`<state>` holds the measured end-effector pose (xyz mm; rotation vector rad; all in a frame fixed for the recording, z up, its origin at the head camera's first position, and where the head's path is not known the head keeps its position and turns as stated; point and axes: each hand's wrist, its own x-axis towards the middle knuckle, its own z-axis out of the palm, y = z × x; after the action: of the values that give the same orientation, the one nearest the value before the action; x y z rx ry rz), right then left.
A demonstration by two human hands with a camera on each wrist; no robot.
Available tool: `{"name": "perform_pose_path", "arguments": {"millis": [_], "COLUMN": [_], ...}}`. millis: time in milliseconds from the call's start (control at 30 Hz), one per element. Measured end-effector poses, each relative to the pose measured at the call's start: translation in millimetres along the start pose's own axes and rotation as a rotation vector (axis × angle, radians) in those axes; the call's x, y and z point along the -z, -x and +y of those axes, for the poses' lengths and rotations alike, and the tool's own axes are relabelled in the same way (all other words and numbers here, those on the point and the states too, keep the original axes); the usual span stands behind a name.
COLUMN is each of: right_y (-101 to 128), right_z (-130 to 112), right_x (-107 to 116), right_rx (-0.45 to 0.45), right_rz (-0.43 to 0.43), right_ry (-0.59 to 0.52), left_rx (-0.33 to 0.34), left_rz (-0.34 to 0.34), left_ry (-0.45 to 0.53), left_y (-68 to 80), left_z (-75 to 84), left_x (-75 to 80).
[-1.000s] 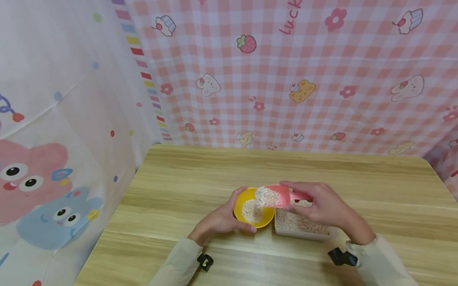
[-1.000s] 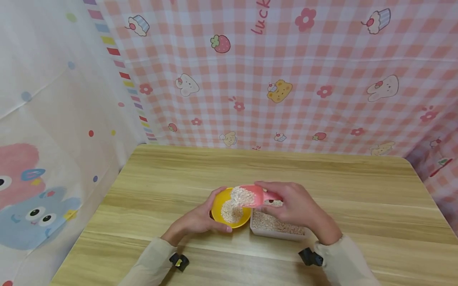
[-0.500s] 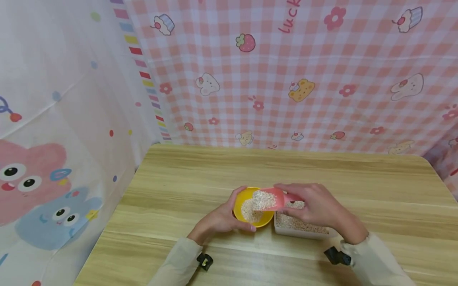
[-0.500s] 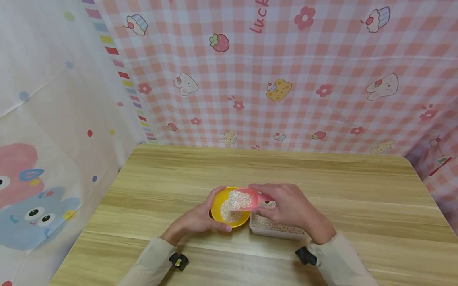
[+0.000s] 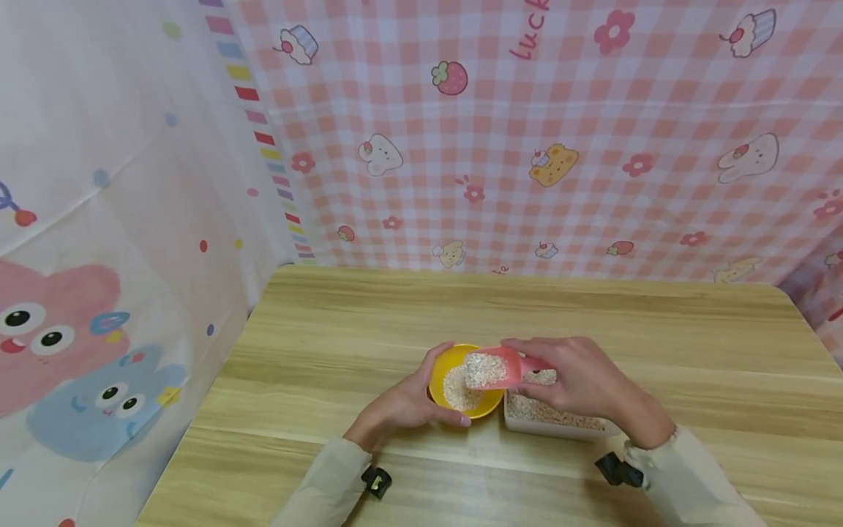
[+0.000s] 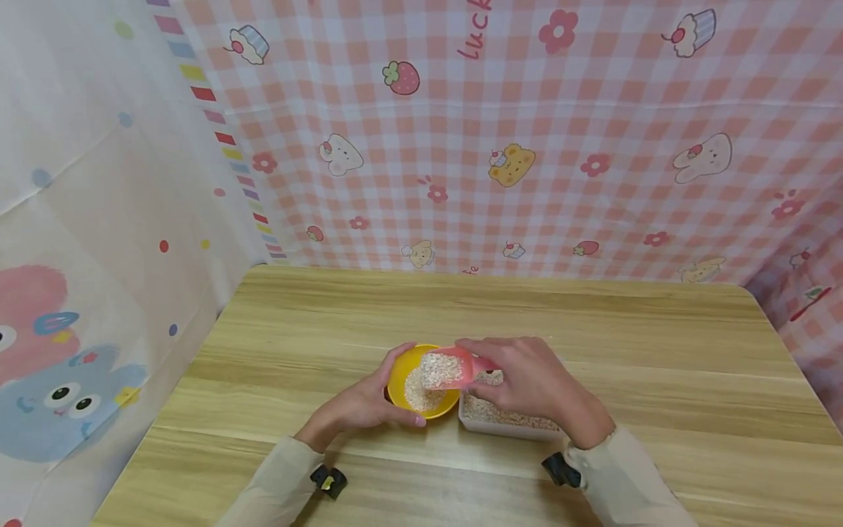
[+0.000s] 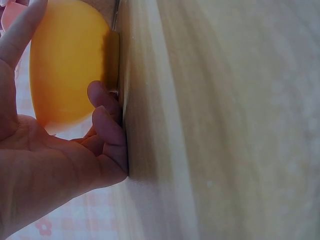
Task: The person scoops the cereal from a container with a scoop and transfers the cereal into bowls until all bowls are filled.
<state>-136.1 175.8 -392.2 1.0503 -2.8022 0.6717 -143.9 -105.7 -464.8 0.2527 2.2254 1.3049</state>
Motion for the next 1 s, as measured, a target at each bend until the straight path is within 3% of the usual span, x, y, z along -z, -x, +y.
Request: {"name": "perform_pose_path", "arguments": {"millis": [267, 467, 1000], "right_y": [0, -2, -4], "right_z": [-1, -6, -13], "right_x": [0, 1, -2], "right_rx": [0.021, 0.047, 0.204], "right_rz": [-0.002, -0.01, 0.061], "right_ry": [0.038, 0.135, 0.271], "left_rx": [0.009, 0.005, -0.012], "left_rz": [-0.002, -0.001, -0.008], "left_ry": [0.001, -0.003, 0.02], "left_y": [-0.6, -0.4, 0.2], "left_z": [0.2, 0.3, 0.2], "left_x": [-1.0, -0.8, -1.1]}}
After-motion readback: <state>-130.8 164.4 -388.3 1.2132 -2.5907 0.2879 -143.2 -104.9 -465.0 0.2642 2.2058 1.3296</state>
